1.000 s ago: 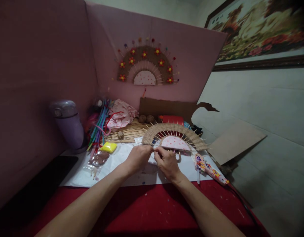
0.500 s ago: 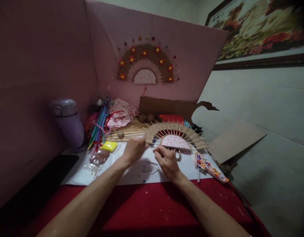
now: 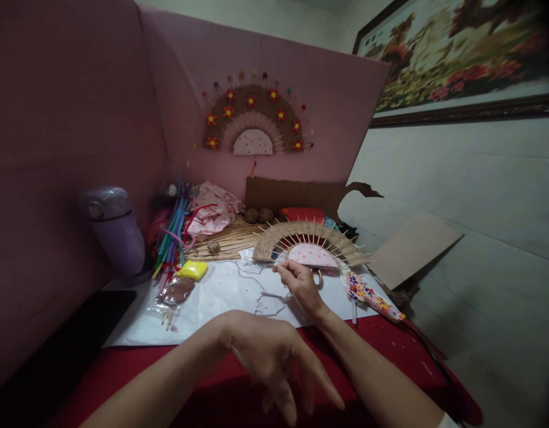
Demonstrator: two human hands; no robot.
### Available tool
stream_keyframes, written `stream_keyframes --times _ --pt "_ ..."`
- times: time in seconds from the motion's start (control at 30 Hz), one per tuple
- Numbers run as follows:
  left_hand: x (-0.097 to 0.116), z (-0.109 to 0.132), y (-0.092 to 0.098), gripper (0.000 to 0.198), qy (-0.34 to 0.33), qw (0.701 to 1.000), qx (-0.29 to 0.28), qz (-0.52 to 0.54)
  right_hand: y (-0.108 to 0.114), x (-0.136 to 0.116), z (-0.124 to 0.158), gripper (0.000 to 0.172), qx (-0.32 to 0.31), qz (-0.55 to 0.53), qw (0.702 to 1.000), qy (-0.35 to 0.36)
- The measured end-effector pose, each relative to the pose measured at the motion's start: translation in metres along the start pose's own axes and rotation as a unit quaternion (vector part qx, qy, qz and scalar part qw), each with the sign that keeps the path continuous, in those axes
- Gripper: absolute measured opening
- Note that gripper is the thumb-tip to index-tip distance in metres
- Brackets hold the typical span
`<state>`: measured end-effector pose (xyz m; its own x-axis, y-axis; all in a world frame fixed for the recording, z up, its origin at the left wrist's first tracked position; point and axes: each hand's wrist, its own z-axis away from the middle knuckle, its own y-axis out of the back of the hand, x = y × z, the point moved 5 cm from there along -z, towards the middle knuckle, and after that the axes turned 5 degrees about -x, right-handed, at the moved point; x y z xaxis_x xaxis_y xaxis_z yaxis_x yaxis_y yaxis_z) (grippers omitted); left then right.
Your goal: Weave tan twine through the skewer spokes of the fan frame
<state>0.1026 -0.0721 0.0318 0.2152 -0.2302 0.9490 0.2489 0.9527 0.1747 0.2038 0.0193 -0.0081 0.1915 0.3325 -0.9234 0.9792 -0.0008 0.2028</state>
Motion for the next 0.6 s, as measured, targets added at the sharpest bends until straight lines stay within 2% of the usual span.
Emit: stream_keyframes --times 0.03,0.07,0.1,0.13,0.17,0.2,0.23,0.37,0.43,0.6 --pt "-0.001 0.0 0.007 0.033 -0.005 0.998 0.054 -0.008 0.001 0.0 0.0 0.02 -0.003 -0.004 1.0 0.004" --pt "-0.003 0.003 0.021 0.027 -0.014 0.987 0.158 -0.028 0.001 -0.001 0.001 0.018 -0.009 -0.005 1.0 0.013" --pt "-0.005 0.009 0.039 0.019 -0.03 0.954 0.291 -0.06 0.001 -0.002 0.002 0.017 -0.015 -0.001 1.0 0.024" --pt "-0.007 0.021 0.056 0.016 -0.047 0.892 0.439 -0.095 0.0 -0.003 0.002 0.016 -0.02 0.008 0.999 0.037" --pt "-0.01 0.032 0.069 0.017 -0.056 0.819 0.553 -0.145 0.0 -0.004 0.003 0.016 -0.024 0.023 0.998 0.048" --pt "-0.013 0.038 0.076 0.019 -0.053 0.767 0.606 -0.205 0.0 -0.005 0.004 0.017 -0.024 0.044 0.997 0.059" --pt "-0.017 0.04 0.082 0.021 -0.034 0.742 0.62 -0.252 -0.001 -0.006 0.005 0.017 -0.021 0.068 0.995 0.068" --pt "-0.04 0.039 0.095 0.017 0.091 0.74 0.604 -0.281 -0.001 -0.009 0.009 0.015 -0.007 0.148 0.985 0.084" --pt "-0.046 0.04 0.096 0.018 0.107 0.753 0.601 -0.247 0.001 -0.011 0.01 0.014 0.003 0.159 0.984 0.081" --pt "-0.054 0.035 0.098 0.021 0.072 0.82 0.561 -0.088 0.003 -0.018 0.012 0.012 0.014 0.19 0.977 0.097"
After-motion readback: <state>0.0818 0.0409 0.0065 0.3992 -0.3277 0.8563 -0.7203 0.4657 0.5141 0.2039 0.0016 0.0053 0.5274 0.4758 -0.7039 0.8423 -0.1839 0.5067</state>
